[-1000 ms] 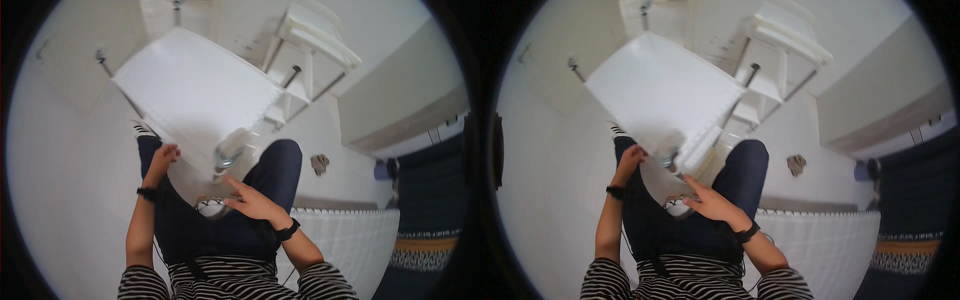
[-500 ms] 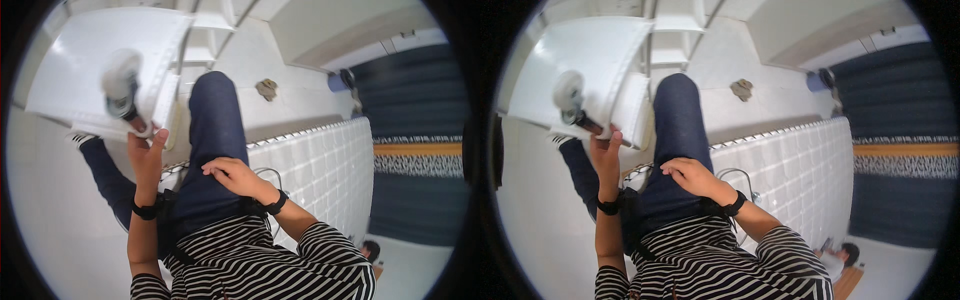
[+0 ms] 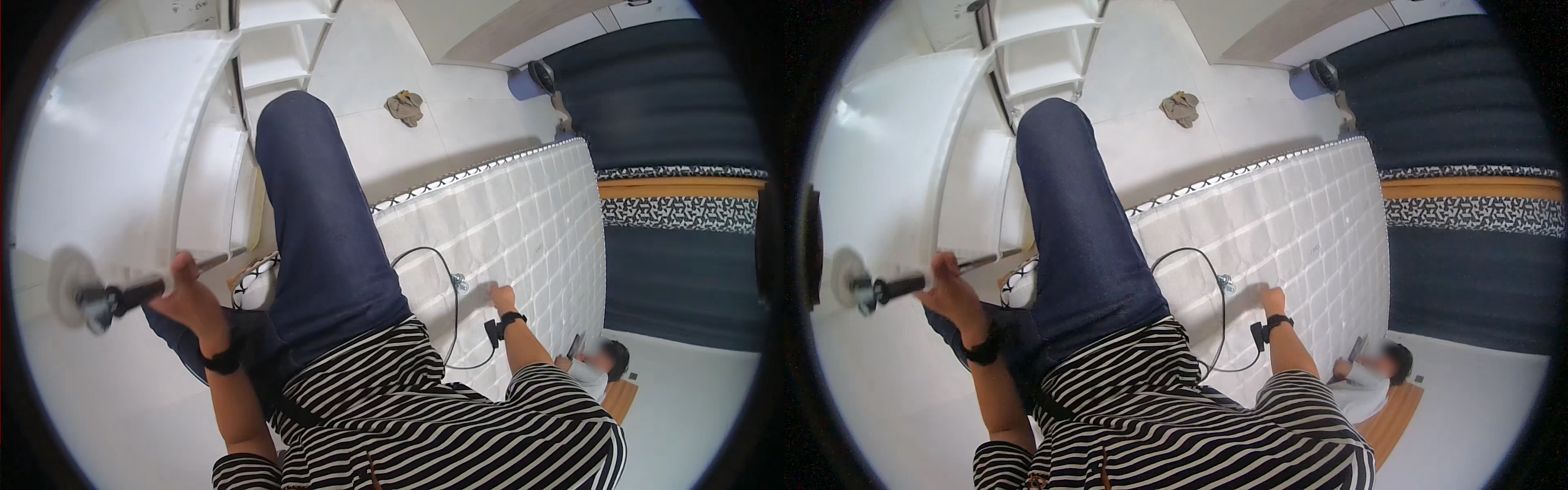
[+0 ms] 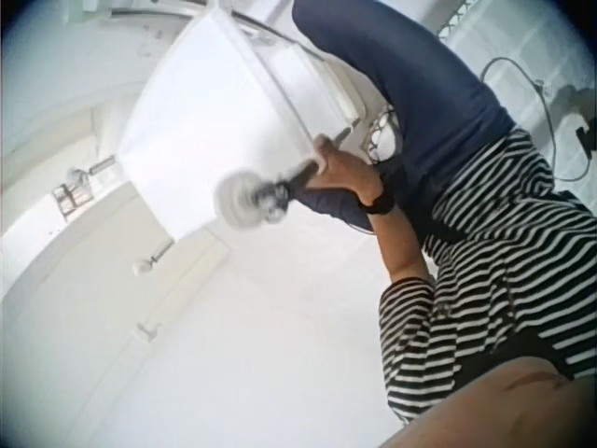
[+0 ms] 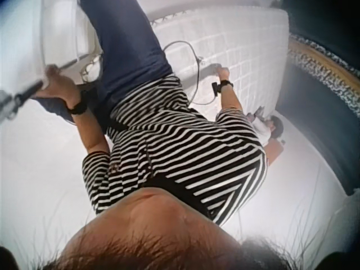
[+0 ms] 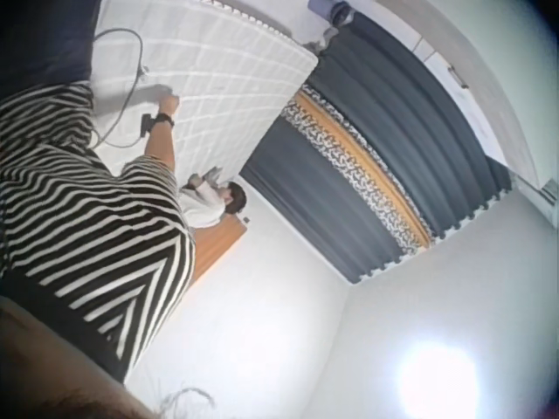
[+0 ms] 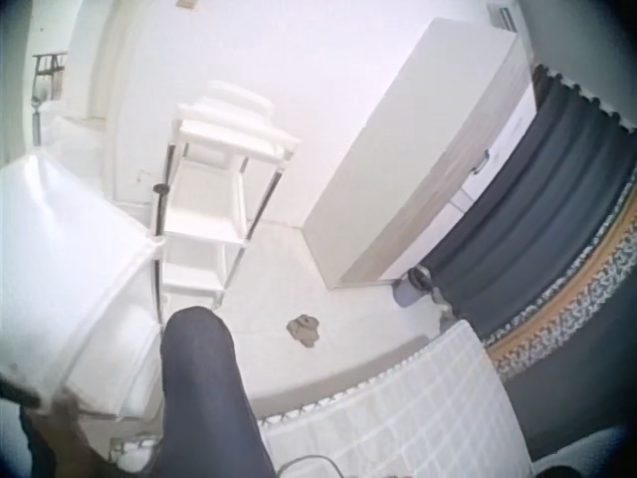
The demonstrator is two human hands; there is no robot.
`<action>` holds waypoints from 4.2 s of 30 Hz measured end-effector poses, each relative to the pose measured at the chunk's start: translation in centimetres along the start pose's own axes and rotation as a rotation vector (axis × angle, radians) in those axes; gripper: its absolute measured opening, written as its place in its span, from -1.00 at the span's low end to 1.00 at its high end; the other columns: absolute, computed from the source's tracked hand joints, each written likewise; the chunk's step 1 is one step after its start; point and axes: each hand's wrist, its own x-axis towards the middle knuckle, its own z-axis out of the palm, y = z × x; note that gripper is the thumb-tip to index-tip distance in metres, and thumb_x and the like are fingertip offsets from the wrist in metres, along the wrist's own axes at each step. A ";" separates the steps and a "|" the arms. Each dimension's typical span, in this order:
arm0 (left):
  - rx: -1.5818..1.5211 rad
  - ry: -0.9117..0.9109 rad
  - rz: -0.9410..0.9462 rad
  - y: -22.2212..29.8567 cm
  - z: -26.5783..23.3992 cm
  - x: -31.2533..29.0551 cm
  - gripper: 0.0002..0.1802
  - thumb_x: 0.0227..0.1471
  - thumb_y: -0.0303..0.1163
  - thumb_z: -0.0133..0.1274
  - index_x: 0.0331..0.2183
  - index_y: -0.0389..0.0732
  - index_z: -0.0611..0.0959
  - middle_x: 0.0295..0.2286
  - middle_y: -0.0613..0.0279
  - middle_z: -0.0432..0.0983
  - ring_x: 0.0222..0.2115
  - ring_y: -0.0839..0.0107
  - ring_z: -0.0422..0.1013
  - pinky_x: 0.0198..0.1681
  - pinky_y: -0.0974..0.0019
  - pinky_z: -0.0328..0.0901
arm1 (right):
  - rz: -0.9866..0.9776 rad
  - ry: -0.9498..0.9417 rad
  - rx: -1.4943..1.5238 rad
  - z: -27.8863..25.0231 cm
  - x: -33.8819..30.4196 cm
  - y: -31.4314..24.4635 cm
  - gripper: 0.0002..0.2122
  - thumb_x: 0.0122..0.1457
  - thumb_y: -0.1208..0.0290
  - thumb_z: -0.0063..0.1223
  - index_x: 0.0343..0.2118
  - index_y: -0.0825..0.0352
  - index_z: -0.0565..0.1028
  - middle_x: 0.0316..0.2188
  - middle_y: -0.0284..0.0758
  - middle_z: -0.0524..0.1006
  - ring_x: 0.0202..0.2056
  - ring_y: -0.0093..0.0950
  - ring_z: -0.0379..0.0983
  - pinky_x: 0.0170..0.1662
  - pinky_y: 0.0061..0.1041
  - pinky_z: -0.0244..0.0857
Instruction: The recorder is assembling a white plastic utility cart by attaching casters to the poles.
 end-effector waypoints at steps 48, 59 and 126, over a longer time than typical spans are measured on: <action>0.097 0.207 -0.055 3.3 -13.0 2.1 0.05 -0.17 0.13 0.17 0.20 -0.12 0.03 -0.41 0.41 0.32 -0.59 0.68 0.16 -0.59 0.60 0.08 | -2.071 -0.379 0.251 -30.0 -38.3 -57.1 -0.71 -0.06 0.64 0.11 -0.22 0.31 0.46 -0.19 -0.30 0.39 -0.17 -0.45 0.35 -0.15 -0.54 0.25; 0.109 0.210 -0.032 1.2 -13.7 1.0 0.02 -0.15 0.10 0.18 0.18 -0.17 0.07 -0.41 0.38 0.36 -0.54 0.61 0.21 -0.51 0.53 0.12 | -2.187 -0.352 0.087 -30.9 -39.7 -57.8 -0.70 -0.13 0.70 0.02 -0.26 0.36 0.48 -0.25 -0.28 0.43 -0.25 -0.42 0.42 -0.17 -0.53 0.29; -0.024 0.012 0.256 9.0 12.0 10.1 -0.79 -0.22 -0.61 0.13 -0.42 -0.32 0.48 -0.41 0.14 0.41 -0.43 0.18 0.45 -0.39 0.27 0.36 | -2.092 -0.110 0.265 -29.6 -40.2 -55.7 -0.48 -0.11 0.41 0.27 -0.03 0.35 0.36 -0.40 -0.27 0.41 -0.52 -0.50 0.39 -0.43 -0.56 0.31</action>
